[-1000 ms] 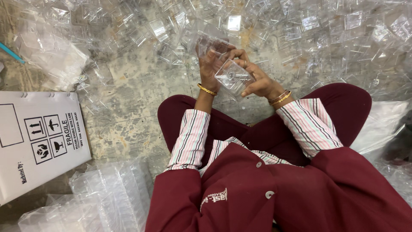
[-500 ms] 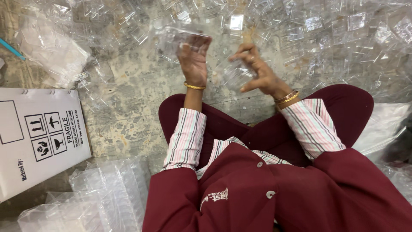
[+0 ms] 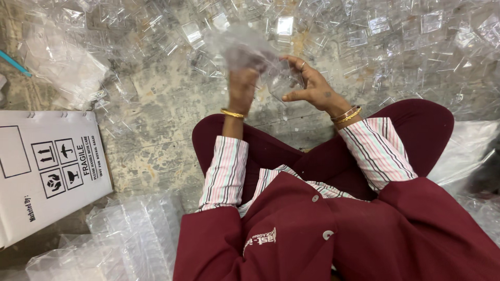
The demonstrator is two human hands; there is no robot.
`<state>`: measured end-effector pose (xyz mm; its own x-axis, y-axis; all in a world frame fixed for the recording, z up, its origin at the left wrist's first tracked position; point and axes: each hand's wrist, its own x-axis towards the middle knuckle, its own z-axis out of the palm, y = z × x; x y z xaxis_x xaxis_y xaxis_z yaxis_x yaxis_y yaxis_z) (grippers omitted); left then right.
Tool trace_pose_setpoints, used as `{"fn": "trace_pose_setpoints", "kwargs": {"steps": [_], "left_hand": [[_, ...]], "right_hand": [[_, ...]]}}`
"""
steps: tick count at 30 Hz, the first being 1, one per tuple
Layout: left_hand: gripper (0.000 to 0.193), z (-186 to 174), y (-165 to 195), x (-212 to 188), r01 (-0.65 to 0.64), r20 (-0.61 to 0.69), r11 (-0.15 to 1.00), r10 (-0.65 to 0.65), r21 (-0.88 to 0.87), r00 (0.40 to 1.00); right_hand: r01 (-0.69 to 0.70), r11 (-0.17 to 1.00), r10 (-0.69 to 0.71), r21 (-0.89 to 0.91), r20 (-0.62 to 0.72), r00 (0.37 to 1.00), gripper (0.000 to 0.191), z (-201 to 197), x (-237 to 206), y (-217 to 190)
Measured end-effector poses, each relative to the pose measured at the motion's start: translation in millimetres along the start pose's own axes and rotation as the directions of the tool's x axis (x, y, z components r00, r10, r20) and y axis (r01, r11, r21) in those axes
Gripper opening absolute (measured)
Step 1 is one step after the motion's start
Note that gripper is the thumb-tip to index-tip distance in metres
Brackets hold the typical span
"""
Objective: The person sits on the floor of a packaging facility and handles clear plastic boxes, opening and nesting them one by one and stacking the assembled boxes beside them, occasionally placing stacked boxes into a cardboard carton.
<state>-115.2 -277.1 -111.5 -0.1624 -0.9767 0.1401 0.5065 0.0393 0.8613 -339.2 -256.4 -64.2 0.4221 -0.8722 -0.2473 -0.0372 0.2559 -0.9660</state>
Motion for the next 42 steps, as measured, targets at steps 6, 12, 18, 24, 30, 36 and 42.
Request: {"fn": "trace_pose_setpoints", "kwargs": {"steps": [6, 12, 18, 24, 30, 36, 42], "left_hand": [[0.080, 19, 1, -28, 0.239, 0.028, 0.965, -0.244, 0.105, 0.969], [0.052, -32, 0, -50, 0.018, 0.056, 0.830, -0.059, 0.557, 0.997], [0.060, -161, 77, -88, 0.039, -0.272, 0.414, 0.523, 0.910, 0.808], [0.113, -188, 89, -125, 0.361, -0.612, 0.621, 0.248, 0.696, 0.751], [0.090, -155, 92, -145, 0.324, -0.634, 0.545, 0.678, 0.773, 0.373], [0.027, -80, 82, -53, -0.124, -0.222, 0.501, 0.573, 0.856, 0.789], [0.048, -50, 30, 82, -0.032, 0.030, 0.035, 0.053, 0.999, 0.998]], "right_hand": [[0.285, 0.949, -0.294, -0.137, -0.053, 0.954, 0.140, 6, 0, 10], [0.370, 0.894, -0.381, -0.254, 0.006, 0.925, 0.129, 2, 8, 5], [-0.265, 0.025, 0.115, -0.964, -0.261, 0.959, 0.091, -28, 18, 37], [-0.212, 0.035, -0.204, -0.977, -0.215, 0.955, 0.057, -25, 13, 75], [-0.430, 0.030, 0.256, -0.902, -0.409, 0.876, 0.042, -23, 4, 66], [-0.040, 0.585, -0.136, -0.810, -0.147, 0.980, 0.036, -13, -1, 8], [-0.181, 0.974, 0.201, 0.137, -0.153, 0.967, 0.039, -23, -45, -28]]}}
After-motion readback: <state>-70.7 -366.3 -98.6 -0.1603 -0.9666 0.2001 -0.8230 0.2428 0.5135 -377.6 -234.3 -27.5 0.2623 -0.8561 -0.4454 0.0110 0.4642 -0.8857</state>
